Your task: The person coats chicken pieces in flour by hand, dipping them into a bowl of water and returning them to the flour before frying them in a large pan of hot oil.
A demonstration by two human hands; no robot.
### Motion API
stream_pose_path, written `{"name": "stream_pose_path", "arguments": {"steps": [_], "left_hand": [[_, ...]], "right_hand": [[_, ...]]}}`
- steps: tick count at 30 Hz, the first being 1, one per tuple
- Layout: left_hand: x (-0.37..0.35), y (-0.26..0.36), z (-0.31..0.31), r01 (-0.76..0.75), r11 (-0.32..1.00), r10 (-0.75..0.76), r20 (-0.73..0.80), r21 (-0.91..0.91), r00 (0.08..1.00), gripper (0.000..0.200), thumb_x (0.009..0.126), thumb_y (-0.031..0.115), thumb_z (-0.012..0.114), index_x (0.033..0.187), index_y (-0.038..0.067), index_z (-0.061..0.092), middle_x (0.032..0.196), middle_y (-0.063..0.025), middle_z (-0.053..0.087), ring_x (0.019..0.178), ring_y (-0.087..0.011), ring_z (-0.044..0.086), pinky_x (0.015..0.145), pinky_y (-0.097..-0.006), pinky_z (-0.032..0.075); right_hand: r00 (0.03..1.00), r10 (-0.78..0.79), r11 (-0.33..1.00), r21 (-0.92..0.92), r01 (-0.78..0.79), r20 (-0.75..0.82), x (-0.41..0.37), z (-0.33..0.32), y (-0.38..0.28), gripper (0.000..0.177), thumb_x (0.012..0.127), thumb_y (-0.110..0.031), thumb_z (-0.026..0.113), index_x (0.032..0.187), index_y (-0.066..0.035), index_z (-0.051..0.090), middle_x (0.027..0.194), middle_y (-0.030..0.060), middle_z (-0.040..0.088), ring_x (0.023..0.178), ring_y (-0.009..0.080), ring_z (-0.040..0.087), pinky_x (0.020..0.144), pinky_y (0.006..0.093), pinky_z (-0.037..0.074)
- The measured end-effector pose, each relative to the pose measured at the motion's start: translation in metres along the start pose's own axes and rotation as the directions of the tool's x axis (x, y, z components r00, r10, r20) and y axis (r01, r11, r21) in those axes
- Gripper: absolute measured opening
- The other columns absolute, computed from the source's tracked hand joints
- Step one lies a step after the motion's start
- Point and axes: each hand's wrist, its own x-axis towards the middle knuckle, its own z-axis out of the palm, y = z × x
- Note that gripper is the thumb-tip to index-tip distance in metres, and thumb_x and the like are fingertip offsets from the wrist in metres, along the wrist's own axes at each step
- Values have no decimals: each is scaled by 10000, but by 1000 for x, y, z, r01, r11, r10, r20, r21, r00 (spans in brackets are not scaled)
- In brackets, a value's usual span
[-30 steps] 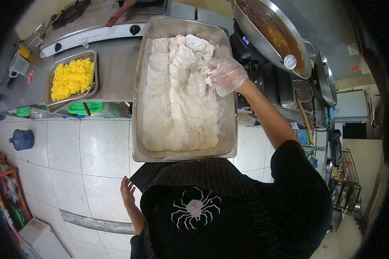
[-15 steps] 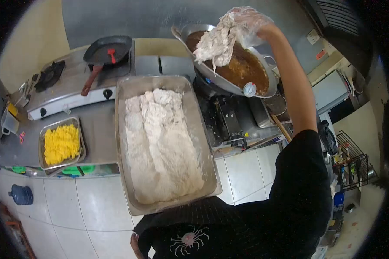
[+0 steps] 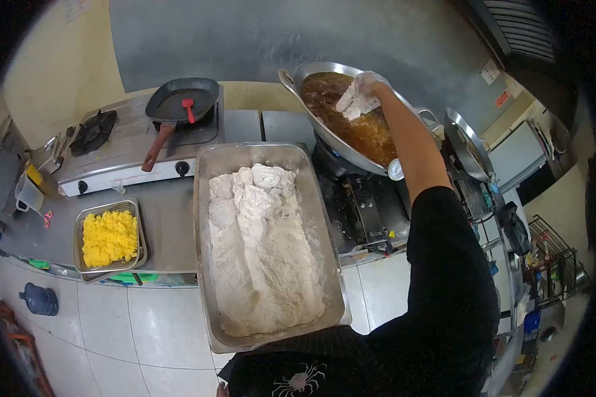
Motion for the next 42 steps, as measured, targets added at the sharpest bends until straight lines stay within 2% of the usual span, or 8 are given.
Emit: {"name": "stream_pose_path", "arguments": {"steps": [6, 9, 11, 14, 25, 31, 38, 42], "left_hand": [[13, -24, -21, -274, 826, 233, 144, 492, 962, 474, 861, 356, 419, 1187, 12, 404, 1168, -124, 464, 1043, -245, 475, 822, -361, 405], [-42, 47, 32, -44, 960, 16, -103, -276, 995, 525, 839, 398, 421, 1218, 36, 388, 1181, -116, 457, 1061, -247, 460, 849, -367, 378], [-33, 59, 35, 124, 938, -159, -84, -324, 984, 513, 820, 445, 433, 1219, 124, 402, 1172, -65, 476, 1015, -213, 479, 810, -351, 371], [-15, 62, 39, 144, 944, -180, -100, -296, 979, 418, 842, 414, 416, 1172, 158, 440, 1072, -14, 531, 874, -165, 505, 717, -327, 385], [-36, 83, 43, 89, 988, -107, -146, -129, 983, 443, 816, 389, 449, 1192, 155, 437, 1037, -28, 535, 841, -157, 500, 708, -342, 374], [-51, 58, 42, 34, 997, -42, -110, -70, 993, 457, 823, 387, 443, 1208, 140, 424, 1085, -45, 510, 881, -174, 488, 728, -352, 368], [-49, 62, 41, 86, 996, -91, -155, -33, 984, 486, 803, 409, 462, 1203, 135, 427, 1085, -54, 520, 875, -181, 494, 734, -362, 374], [-38, 59, 31, 55, 958, -110, -185, -282, 977, 530, 774, 436, 495, 1201, 130, 424, 1085, -69, 519, 865, -184, 493, 727, -358, 381]], "right_hand": [[766, 538, 841, 172, -512, -352, 58, 37, 53, 251, 652, -271, 621, 870, -146, 626, 794, 59, 600, 747, 176, 572, 661, 316, 482], [712, 451, 887, 357, -292, -539, 18, -6, 29, 161, 749, -214, 542, 859, -123, 616, 822, 51, 600, 736, 176, 560, 653, 311, 459], [644, -621, 502, 404, 765, -448, -4, -44, 23, 148, 751, -191, 532, 839, -89, 594, 815, 45, 586, 744, 159, 545, 661, 299, 446], [771, -405, 856, -501, 130, -492, -37, -38, -123, 262, 563, -262, 630, 770, -105, 593, 919, 131, 594, 823, 198, 571, 742, 374, 454], [891, -368, 921, 27, 389, -266, 49, 104, -335, 312, 744, -193, 440, 977, -33, 572, 1060, 164, 552, 913, 247, 567, 740, 342, 458], [188, -437, 763, -252, 596, -879, 153, 214, -307, 333, 789, -287, 466, 1069, -114, 516, 1078, 118, 541, 918, 264, 551, 787, 379, 445], [791, -256, 893, 177, 413, -555, 77, 180, -308, 320, 832, -253, 395, 1059, -55, 504, 1076, 160, 527, 905, 298, 547, 797, 386, 441], [176, 71, 596, 183, 782, -982, 61, 152, -289, 298, 867, -168, 359, 1127, -74, 470, 917, 46, 570, 790, 140, 556, 786, 255, 428]]}}
